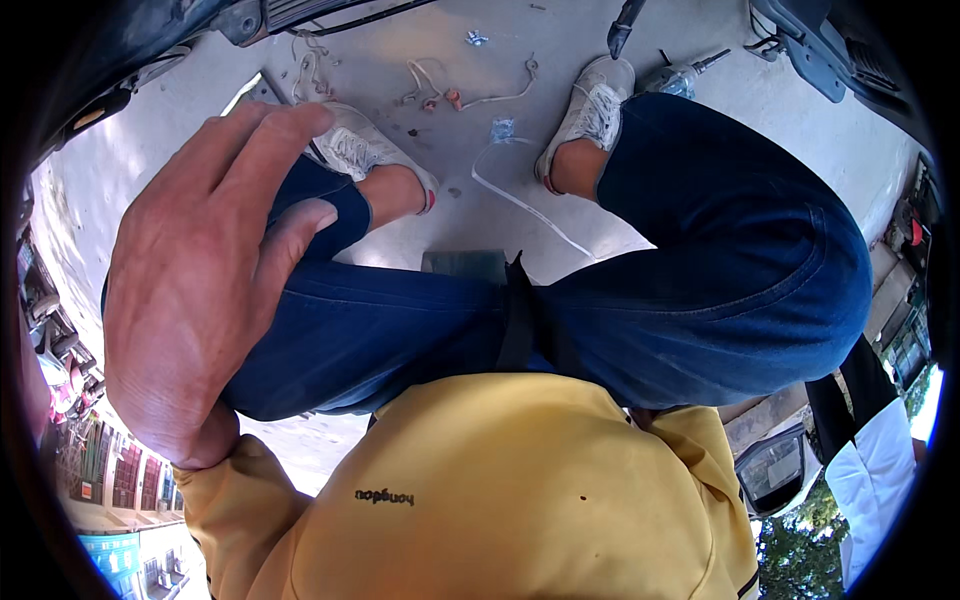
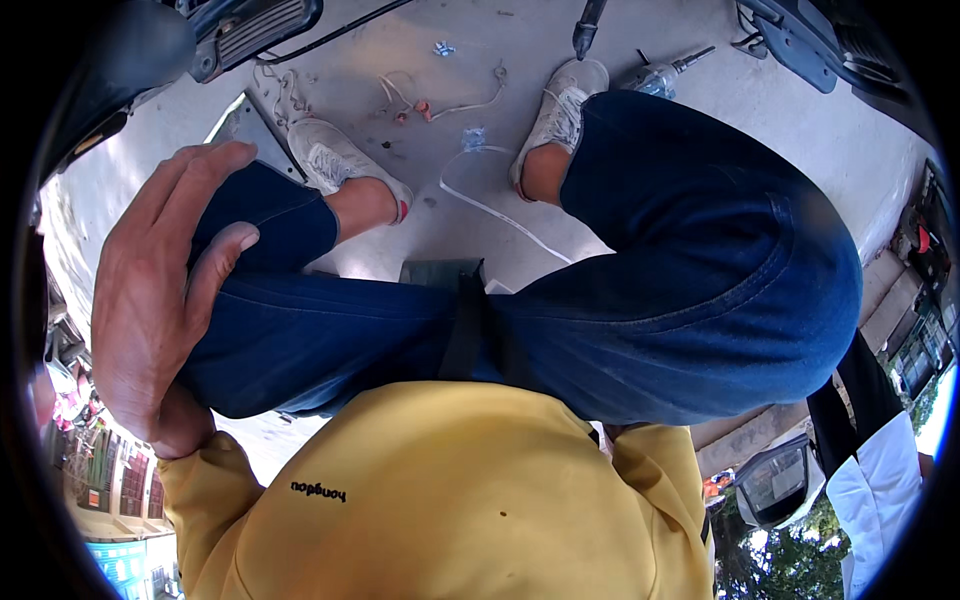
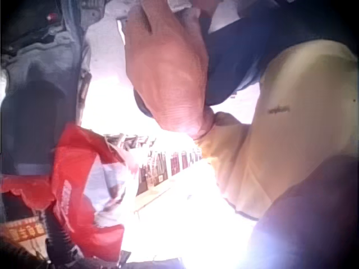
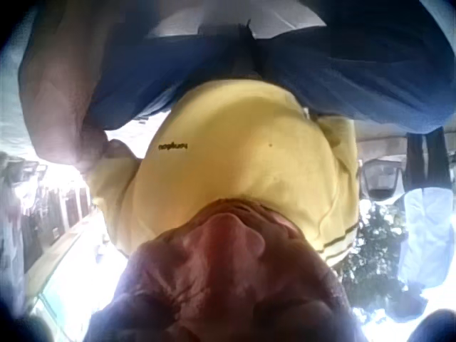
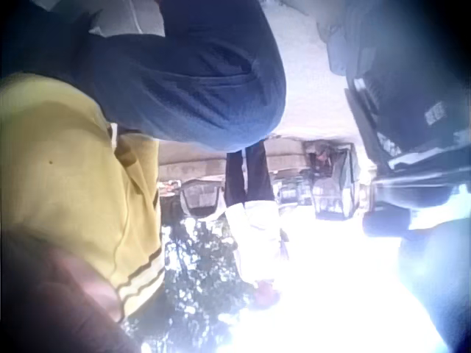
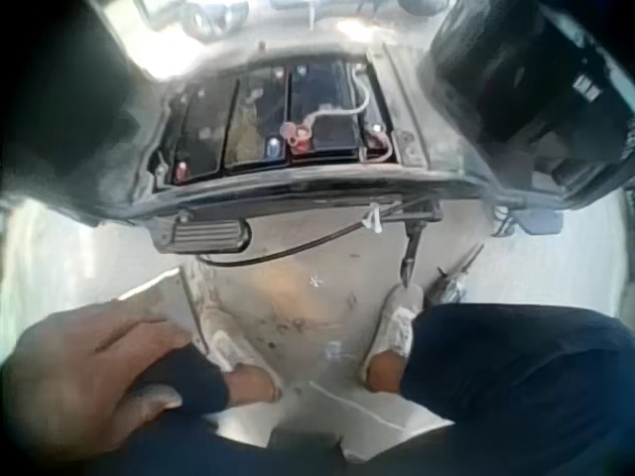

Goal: The person unpacks new batteries from a box and installs them into the battery compartment of an electric scooter. They connect the inter-battery wires and secure the terminals using a power drill. The person works while squatting on the ground next to the scooter.

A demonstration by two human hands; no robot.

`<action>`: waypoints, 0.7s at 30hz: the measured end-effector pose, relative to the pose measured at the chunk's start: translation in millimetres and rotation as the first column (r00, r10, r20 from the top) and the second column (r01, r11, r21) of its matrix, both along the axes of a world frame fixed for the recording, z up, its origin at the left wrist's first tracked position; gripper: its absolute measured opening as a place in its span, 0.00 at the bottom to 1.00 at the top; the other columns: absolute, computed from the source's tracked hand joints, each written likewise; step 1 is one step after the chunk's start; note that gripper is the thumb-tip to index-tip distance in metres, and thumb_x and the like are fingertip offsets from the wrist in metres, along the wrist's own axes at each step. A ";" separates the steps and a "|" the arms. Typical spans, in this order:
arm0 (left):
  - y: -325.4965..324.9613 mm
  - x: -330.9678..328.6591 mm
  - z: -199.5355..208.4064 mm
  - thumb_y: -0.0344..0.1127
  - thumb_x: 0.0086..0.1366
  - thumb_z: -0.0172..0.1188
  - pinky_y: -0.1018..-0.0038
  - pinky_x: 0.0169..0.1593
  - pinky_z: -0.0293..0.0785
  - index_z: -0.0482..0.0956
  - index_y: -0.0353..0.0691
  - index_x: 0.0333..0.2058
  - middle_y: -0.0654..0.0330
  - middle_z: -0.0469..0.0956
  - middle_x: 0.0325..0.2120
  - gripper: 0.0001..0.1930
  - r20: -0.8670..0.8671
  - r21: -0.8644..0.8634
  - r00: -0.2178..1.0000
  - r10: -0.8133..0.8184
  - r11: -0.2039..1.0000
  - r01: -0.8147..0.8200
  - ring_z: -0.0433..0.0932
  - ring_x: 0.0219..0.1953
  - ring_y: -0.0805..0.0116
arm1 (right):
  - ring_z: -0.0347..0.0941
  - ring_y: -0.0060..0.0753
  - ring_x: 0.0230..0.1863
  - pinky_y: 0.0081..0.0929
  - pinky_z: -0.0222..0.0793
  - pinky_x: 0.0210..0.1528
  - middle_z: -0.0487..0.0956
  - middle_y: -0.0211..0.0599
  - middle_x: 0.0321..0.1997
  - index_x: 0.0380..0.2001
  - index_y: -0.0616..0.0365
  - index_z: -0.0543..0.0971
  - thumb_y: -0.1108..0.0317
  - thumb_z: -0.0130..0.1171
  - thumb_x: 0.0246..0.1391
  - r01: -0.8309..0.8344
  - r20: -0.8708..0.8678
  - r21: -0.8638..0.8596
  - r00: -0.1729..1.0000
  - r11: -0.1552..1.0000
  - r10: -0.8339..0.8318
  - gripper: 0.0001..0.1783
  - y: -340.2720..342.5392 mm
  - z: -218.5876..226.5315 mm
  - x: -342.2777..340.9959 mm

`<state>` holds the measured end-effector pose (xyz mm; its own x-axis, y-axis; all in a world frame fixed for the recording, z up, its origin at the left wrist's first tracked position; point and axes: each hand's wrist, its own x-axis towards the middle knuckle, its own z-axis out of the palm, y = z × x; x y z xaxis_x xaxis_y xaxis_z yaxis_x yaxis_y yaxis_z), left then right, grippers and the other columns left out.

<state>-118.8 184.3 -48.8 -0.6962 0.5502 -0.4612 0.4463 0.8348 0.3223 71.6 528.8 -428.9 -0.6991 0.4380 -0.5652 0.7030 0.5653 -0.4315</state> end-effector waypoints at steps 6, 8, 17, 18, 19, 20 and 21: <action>26.6 -37.1 -15.8 0.33 0.66 0.67 0.54 0.59 0.77 0.78 0.38 0.63 0.46 0.80 0.57 0.26 0.107 -0.147 0.993 -0.052 0.987 0.067 0.80 0.57 0.41 | 0.81 0.42 0.57 0.39 0.76 0.66 0.82 0.51 0.58 0.60 0.68 0.78 0.71 0.65 0.68 0.085 0.070 -0.049 0.994 0.995 -0.082 0.21 -0.4 -18.6 0.3; 33.9 -44.8 -22.5 0.31 0.62 0.70 0.53 0.58 0.78 0.78 0.38 0.61 0.45 0.80 0.54 0.27 0.113 -0.139 0.990 -0.086 0.985 0.102 0.80 0.54 0.40 | 0.81 0.41 0.57 0.38 0.77 0.66 0.82 0.51 0.58 0.60 0.68 0.78 0.71 0.65 0.68 0.116 0.100 -0.059 0.989 0.991 -0.110 0.21 -3.1 -15.5 9.1; 44.7 -42.4 -32.3 0.28 0.57 0.74 0.55 0.56 0.78 0.79 0.38 0.58 0.49 0.81 0.53 0.28 0.150 -0.159 0.981 -0.121 0.977 0.145 0.81 0.52 0.44 | 0.82 0.39 0.56 0.38 0.77 0.65 0.84 0.49 0.56 0.59 0.68 0.80 0.71 0.64 0.69 0.193 0.232 -0.144 0.960 0.971 -0.156 0.18 0.3 58.4 104.5; 43.9 -39.8 -31.1 0.28 0.56 0.74 0.55 0.53 0.78 0.79 0.39 0.57 0.51 0.82 0.52 0.28 0.108 -0.142 0.986 -0.126 0.980 0.141 0.81 0.51 0.46 | 0.82 0.38 0.56 0.38 0.77 0.65 0.84 0.49 0.56 0.59 0.68 0.80 0.71 0.64 0.69 0.201 0.253 -0.145 0.954 0.969 -0.160 0.18 7.2 68.2 122.8; 42.4 -38.0 -30.8 0.28 0.56 0.74 0.56 0.52 0.79 0.79 0.38 0.57 0.51 0.82 0.51 0.28 0.066 -0.128 0.989 -0.133 0.982 0.140 0.81 0.50 0.46 | 0.82 0.38 0.55 0.37 0.77 0.65 0.84 0.49 0.56 0.58 0.68 0.80 0.71 0.64 0.70 0.219 0.275 -0.140 0.946 0.966 -0.175 0.18 15.6 78.4 142.0; 39.6 -35.3 -29.3 0.28 0.57 0.74 0.56 0.51 0.79 0.79 0.38 0.56 0.50 0.82 0.50 0.27 0.024 -0.115 0.990 -0.140 0.983 0.142 0.82 0.49 0.46 | 0.83 0.38 0.55 0.37 0.78 0.65 0.84 0.49 0.56 0.58 0.68 0.80 0.71 0.64 0.70 0.242 0.295 -0.126 0.935 0.962 -0.197 0.18 25.8 89.9 162.5; 35.3 -32.8 -28.2 0.28 0.58 0.73 0.56 0.50 0.79 0.79 0.38 0.56 0.50 0.82 0.49 0.26 -0.010 -0.101 0.988 -0.154 0.983 0.152 0.82 0.48 0.46 | 0.83 0.38 0.55 0.37 0.78 0.65 0.84 0.49 0.56 0.58 0.68 0.81 0.71 0.64 0.70 0.273 0.310 -0.107 0.923 0.956 -0.229 0.18 36.0 101.1 181.6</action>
